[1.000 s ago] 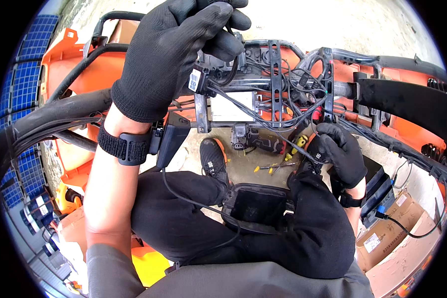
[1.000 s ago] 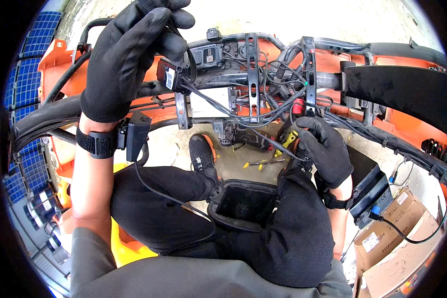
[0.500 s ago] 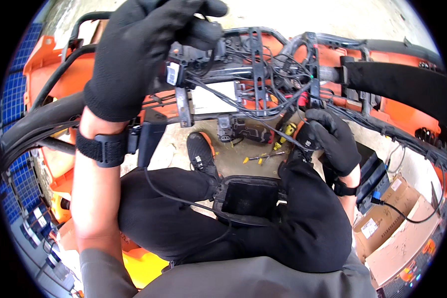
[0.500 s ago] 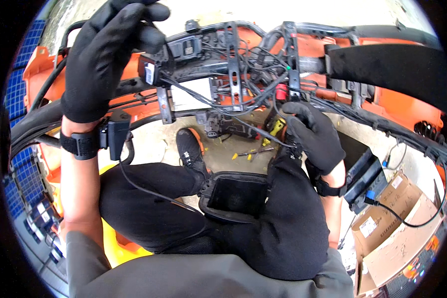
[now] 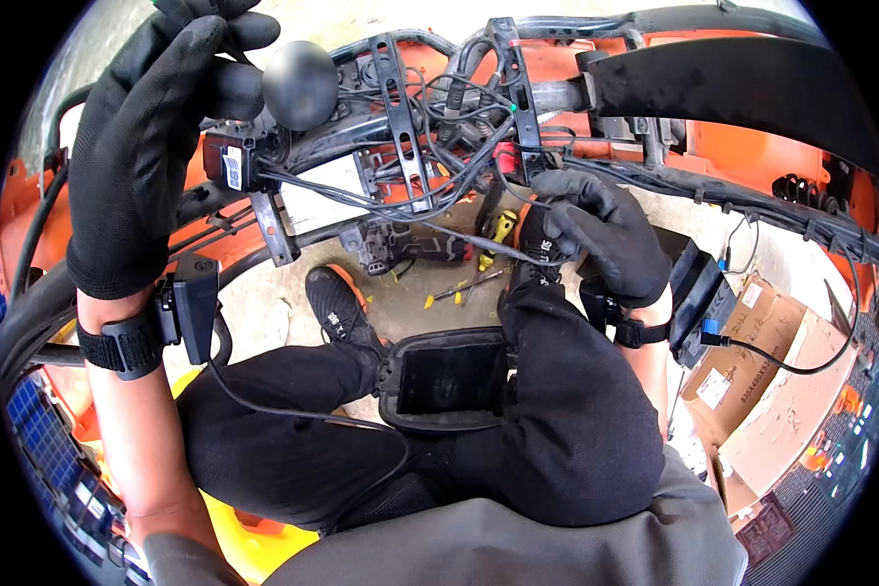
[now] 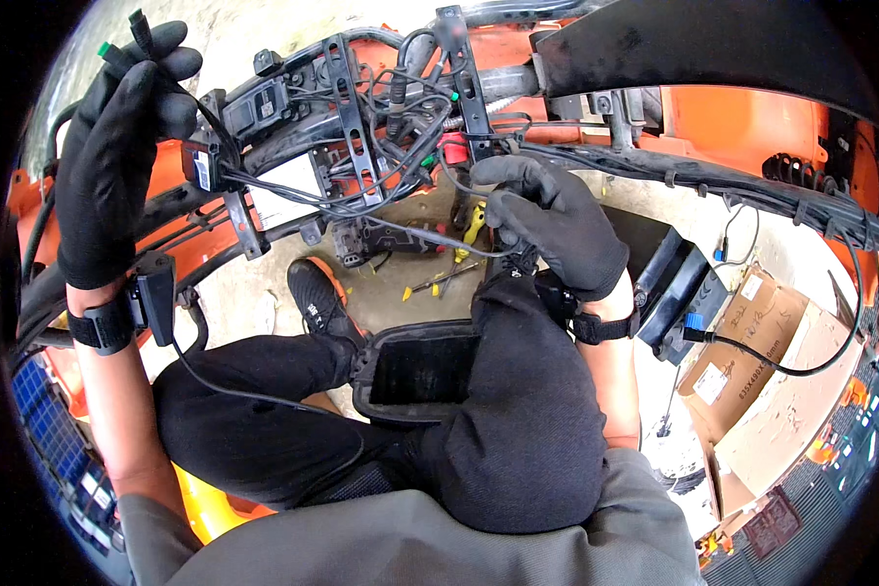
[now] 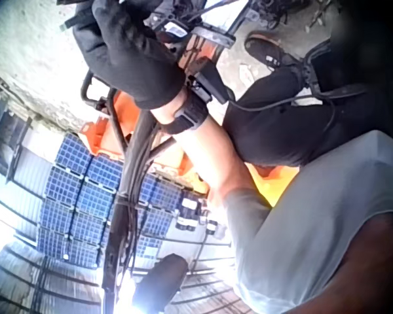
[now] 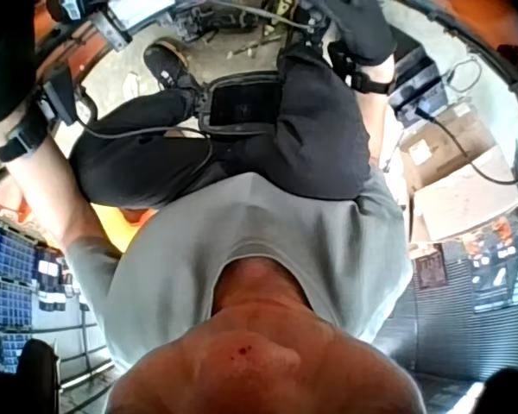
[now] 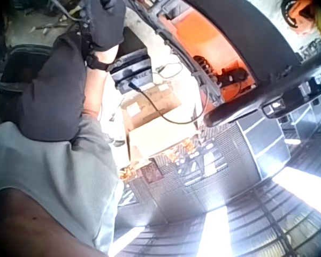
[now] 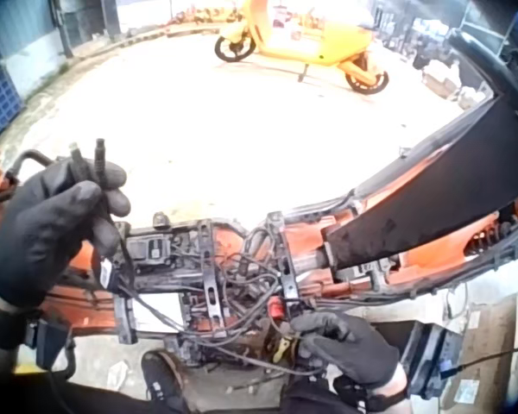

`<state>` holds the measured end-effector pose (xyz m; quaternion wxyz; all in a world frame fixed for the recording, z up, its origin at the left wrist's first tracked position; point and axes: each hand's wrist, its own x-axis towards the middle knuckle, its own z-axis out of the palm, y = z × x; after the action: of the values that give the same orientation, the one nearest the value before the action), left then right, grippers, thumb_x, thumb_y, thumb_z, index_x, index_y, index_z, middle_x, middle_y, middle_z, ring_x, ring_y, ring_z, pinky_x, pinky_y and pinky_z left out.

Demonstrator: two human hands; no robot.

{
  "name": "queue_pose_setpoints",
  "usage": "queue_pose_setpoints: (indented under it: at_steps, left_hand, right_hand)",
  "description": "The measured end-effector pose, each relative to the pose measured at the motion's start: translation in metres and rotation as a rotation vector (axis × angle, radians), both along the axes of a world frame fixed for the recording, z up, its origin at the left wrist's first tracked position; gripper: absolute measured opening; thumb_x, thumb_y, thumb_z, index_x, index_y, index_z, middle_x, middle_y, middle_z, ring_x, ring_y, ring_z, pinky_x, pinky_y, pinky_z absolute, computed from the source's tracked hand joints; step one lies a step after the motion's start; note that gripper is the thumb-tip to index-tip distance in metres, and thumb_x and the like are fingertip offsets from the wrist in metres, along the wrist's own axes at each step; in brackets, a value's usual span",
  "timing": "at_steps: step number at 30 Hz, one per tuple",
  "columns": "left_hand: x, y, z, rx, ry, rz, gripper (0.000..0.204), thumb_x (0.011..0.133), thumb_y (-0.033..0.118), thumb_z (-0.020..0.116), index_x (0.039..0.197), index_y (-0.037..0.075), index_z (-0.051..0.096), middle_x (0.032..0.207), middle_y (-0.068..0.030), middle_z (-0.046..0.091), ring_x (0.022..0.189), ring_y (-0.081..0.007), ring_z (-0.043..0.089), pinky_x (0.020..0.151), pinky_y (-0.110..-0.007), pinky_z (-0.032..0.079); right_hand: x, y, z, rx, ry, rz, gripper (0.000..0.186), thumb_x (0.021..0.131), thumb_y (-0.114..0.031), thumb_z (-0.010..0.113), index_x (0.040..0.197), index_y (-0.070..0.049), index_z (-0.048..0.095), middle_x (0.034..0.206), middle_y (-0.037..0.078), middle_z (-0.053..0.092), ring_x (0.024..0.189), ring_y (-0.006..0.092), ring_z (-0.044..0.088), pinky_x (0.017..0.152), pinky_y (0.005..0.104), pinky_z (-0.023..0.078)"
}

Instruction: The person connects wiring harnesses in the front panel of an electric scooter, positions a battery on the floor to check its connection, and begins reassembling the plastic body panels.

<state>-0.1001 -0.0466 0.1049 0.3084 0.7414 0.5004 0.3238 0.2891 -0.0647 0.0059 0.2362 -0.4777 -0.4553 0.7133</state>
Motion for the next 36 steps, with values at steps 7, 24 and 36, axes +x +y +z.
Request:
queue_pose_setpoints:
  at_steps: [7, 24, 36]
  left_hand:
    - [0.015, 0.0, 0.003, -0.076, 0.006, 0.096, 0.042, 0.106, 0.023, 0.046, 0.14, -0.001, 0.05, 0.119, -0.0063, 0.065, 0.096, -0.0086, 0.06, 0.089, -0.024, 0.049]
    - [0.044, 0.005, -0.017, -0.244, -0.29, 0.135, 0.025, 0.1, 0.019, 0.057, 0.111, -0.001, 0.065, 0.1, -0.0066, 0.07, 0.099, -0.0146, 0.064, 0.093, -0.028, 0.048]
    - [0.013, 0.0, -0.006, -0.125, -0.196, -0.026, 0.035, 0.106, 0.01, 0.043, 0.137, 0.001, 0.054, 0.135, -0.0129, 0.059, 0.118, -0.0238, 0.062, 0.1, -0.035, 0.051]
  right_hand:
    - [-0.001, -0.003, 0.001, -0.123, -0.011, 0.027, 0.037, 0.096, -0.015, 0.061, 0.131, -0.003, 0.057, 0.086, -0.001, 0.062, 0.066, 0.0026, 0.052, 0.056, 0.0178, 0.041]
    - [-0.016, 0.003, -0.01, 0.319, -0.218, -0.073, 0.029, 0.096, -0.007, 0.058, 0.124, 0.002, 0.061, 0.116, 0.01, 0.066, 0.105, 0.0132, 0.061, 0.091, 0.0283, 0.049]
    - [-0.056, 0.024, -0.006, 0.025, 0.056, -0.195, 0.045, 0.094, -0.012, 0.066, 0.13, 0.008, 0.049, 0.101, 0.01, 0.066, 0.075, 0.009, 0.062, 0.06, 0.0218, 0.05]
